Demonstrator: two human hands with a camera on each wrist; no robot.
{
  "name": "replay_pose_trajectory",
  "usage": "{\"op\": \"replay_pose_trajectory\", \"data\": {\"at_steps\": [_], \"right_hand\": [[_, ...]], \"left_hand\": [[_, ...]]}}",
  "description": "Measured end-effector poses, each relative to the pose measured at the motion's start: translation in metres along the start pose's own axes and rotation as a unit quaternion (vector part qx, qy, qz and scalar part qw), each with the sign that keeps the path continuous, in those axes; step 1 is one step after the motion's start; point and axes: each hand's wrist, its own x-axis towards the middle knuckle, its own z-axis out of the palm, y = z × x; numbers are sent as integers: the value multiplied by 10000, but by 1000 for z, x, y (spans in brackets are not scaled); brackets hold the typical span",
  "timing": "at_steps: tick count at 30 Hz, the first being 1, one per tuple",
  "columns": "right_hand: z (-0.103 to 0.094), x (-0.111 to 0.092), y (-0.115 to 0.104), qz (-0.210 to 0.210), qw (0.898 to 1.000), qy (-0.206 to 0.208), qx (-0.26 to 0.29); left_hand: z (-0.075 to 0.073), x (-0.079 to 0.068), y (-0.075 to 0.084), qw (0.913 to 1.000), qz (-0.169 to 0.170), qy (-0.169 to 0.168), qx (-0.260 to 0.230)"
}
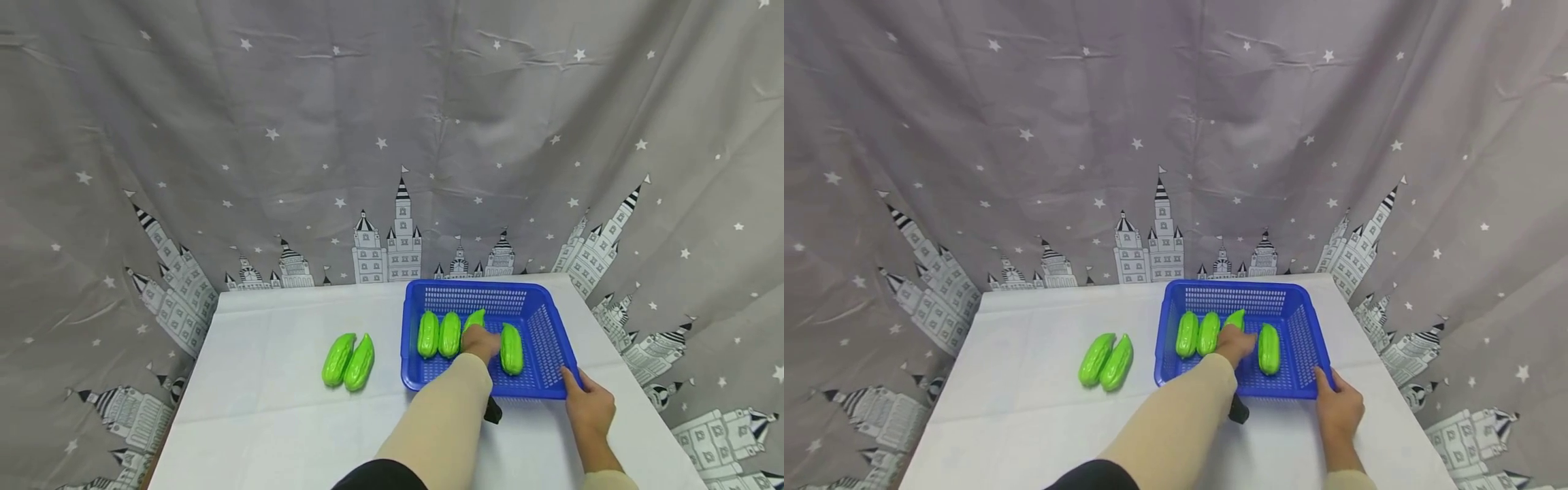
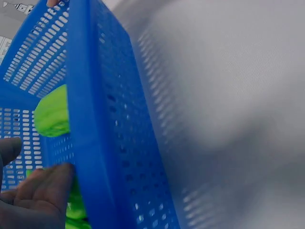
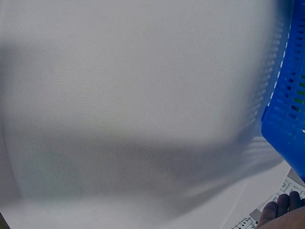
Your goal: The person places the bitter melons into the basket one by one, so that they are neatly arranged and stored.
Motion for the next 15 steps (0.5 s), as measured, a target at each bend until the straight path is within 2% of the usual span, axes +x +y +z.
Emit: {"op": "replay_pose_trajectory", "data": {"at_steps": [4, 8, 12, 15], "right_hand": [[-1, 0, -1, 67, 10000, -30, 9], [-2, 0, -2, 65, 10000, 21, -54], [0, 0, -1, 41, 9999, 49, -101], [1, -2, 0, 45, 9999, 41, -113]], "left_hand": [[-9, 3, 1, 9996, 202, -171, -140], [-17, 5, 3, 9971, 292, -228, -666], [-24, 4, 3, 9938, 206, -171, -1083], [-27, 2, 1, 9932, 102, -106, -1157]]}}
